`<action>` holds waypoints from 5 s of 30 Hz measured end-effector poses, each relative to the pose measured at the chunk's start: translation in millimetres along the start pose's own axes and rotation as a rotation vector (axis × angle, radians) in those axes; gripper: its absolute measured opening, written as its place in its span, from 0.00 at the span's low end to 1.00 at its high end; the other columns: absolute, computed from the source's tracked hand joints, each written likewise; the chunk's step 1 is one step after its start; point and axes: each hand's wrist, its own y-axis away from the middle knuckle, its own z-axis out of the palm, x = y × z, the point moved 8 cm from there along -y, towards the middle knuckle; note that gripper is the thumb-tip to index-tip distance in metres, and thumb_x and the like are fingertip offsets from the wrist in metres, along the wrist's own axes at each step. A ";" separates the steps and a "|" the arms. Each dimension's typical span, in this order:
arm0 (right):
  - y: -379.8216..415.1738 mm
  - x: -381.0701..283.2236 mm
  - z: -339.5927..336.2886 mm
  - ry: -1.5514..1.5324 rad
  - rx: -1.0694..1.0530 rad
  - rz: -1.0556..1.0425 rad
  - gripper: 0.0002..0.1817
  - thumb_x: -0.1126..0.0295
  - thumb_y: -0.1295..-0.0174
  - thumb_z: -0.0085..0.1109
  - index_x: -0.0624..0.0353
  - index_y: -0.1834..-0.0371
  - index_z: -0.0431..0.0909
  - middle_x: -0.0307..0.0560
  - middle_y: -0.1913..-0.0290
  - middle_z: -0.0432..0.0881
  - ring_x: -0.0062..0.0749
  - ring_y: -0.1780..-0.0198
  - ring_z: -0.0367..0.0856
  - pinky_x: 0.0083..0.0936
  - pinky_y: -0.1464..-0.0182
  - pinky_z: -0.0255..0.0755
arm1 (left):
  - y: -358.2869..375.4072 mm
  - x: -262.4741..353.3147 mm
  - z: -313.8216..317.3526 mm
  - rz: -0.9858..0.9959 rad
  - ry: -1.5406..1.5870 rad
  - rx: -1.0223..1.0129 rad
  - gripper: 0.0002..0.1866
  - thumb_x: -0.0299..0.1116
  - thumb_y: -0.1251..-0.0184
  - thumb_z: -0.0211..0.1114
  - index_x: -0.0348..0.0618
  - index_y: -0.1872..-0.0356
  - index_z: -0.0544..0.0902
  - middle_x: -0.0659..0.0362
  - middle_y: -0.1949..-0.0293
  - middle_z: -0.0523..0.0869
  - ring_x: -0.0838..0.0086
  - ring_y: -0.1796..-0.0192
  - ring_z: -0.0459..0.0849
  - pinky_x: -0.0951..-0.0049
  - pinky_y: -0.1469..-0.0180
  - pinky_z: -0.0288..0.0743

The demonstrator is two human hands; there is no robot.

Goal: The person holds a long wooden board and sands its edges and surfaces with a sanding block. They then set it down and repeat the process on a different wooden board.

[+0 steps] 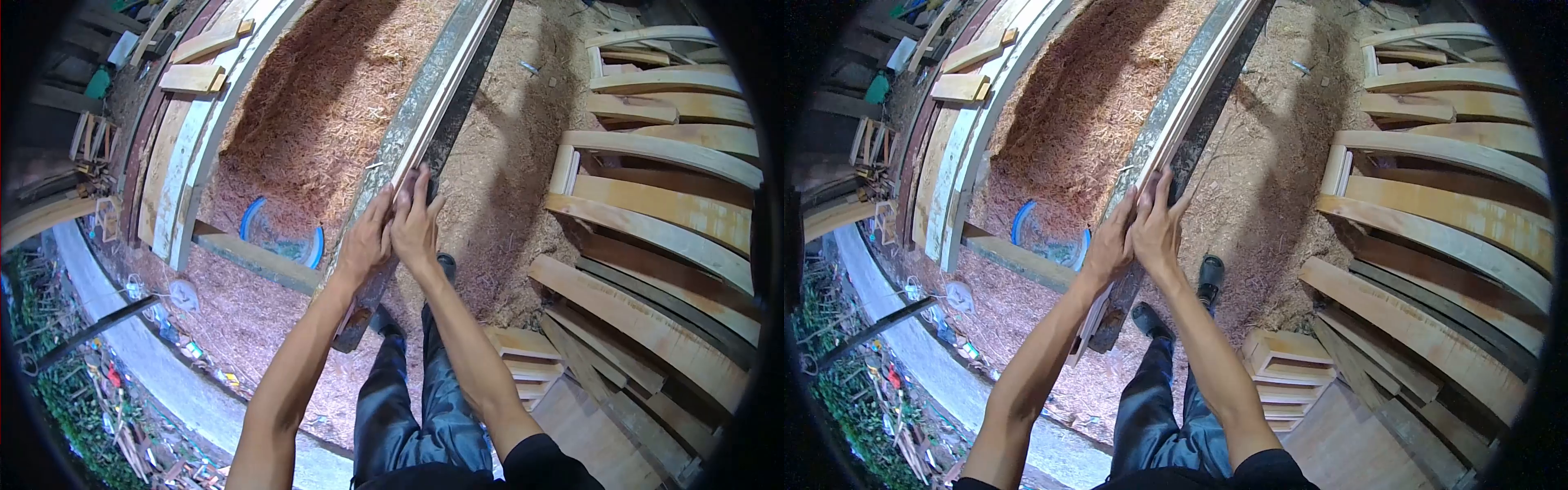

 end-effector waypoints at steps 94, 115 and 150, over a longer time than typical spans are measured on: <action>-243.7 25.0 -67.5 -0.076 0.088 0.090 0.30 0.50 0.23 0.32 0.39 0.20 0.46 0.72 0.28 0.60 0.73 0.42 0.75 0.54 0.51 0.82 | -174.4 21.0 36.2 -0.209 -0.040 -0.148 0.44 0.20 0.46 0.63 0.39 0.25 0.57 0.40 0.33 0.70 0.46 0.35 0.73 0.57 0.33 0.69; -381.4 22.0 -120.8 -0.011 -0.093 0.457 0.32 0.44 0.23 0.29 0.32 0.19 0.39 0.91 0.30 0.47 0.81 0.40 0.70 0.52 0.54 0.84 | -308.1 34.9 64.6 -0.058 0.026 -0.086 0.38 0.20 0.42 0.60 0.35 0.27 0.59 0.36 0.34 0.70 0.43 0.35 0.72 0.58 0.34 0.71; -401.1 48.6 -117.4 0.023 -0.046 0.296 0.33 0.43 0.24 0.31 0.25 0.19 0.35 0.94 0.31 0.46 0.58 0.71 0.86 0.26 0.86 0.74 | -301.4 25.0 71.8 -0.140 -0.040 -0.134 0.39 0.21 0.42 0.59 0.37 0.26 0.58 0.36 0.36 0.72 0.41 0.40 0.76 0.54 0.39 0.74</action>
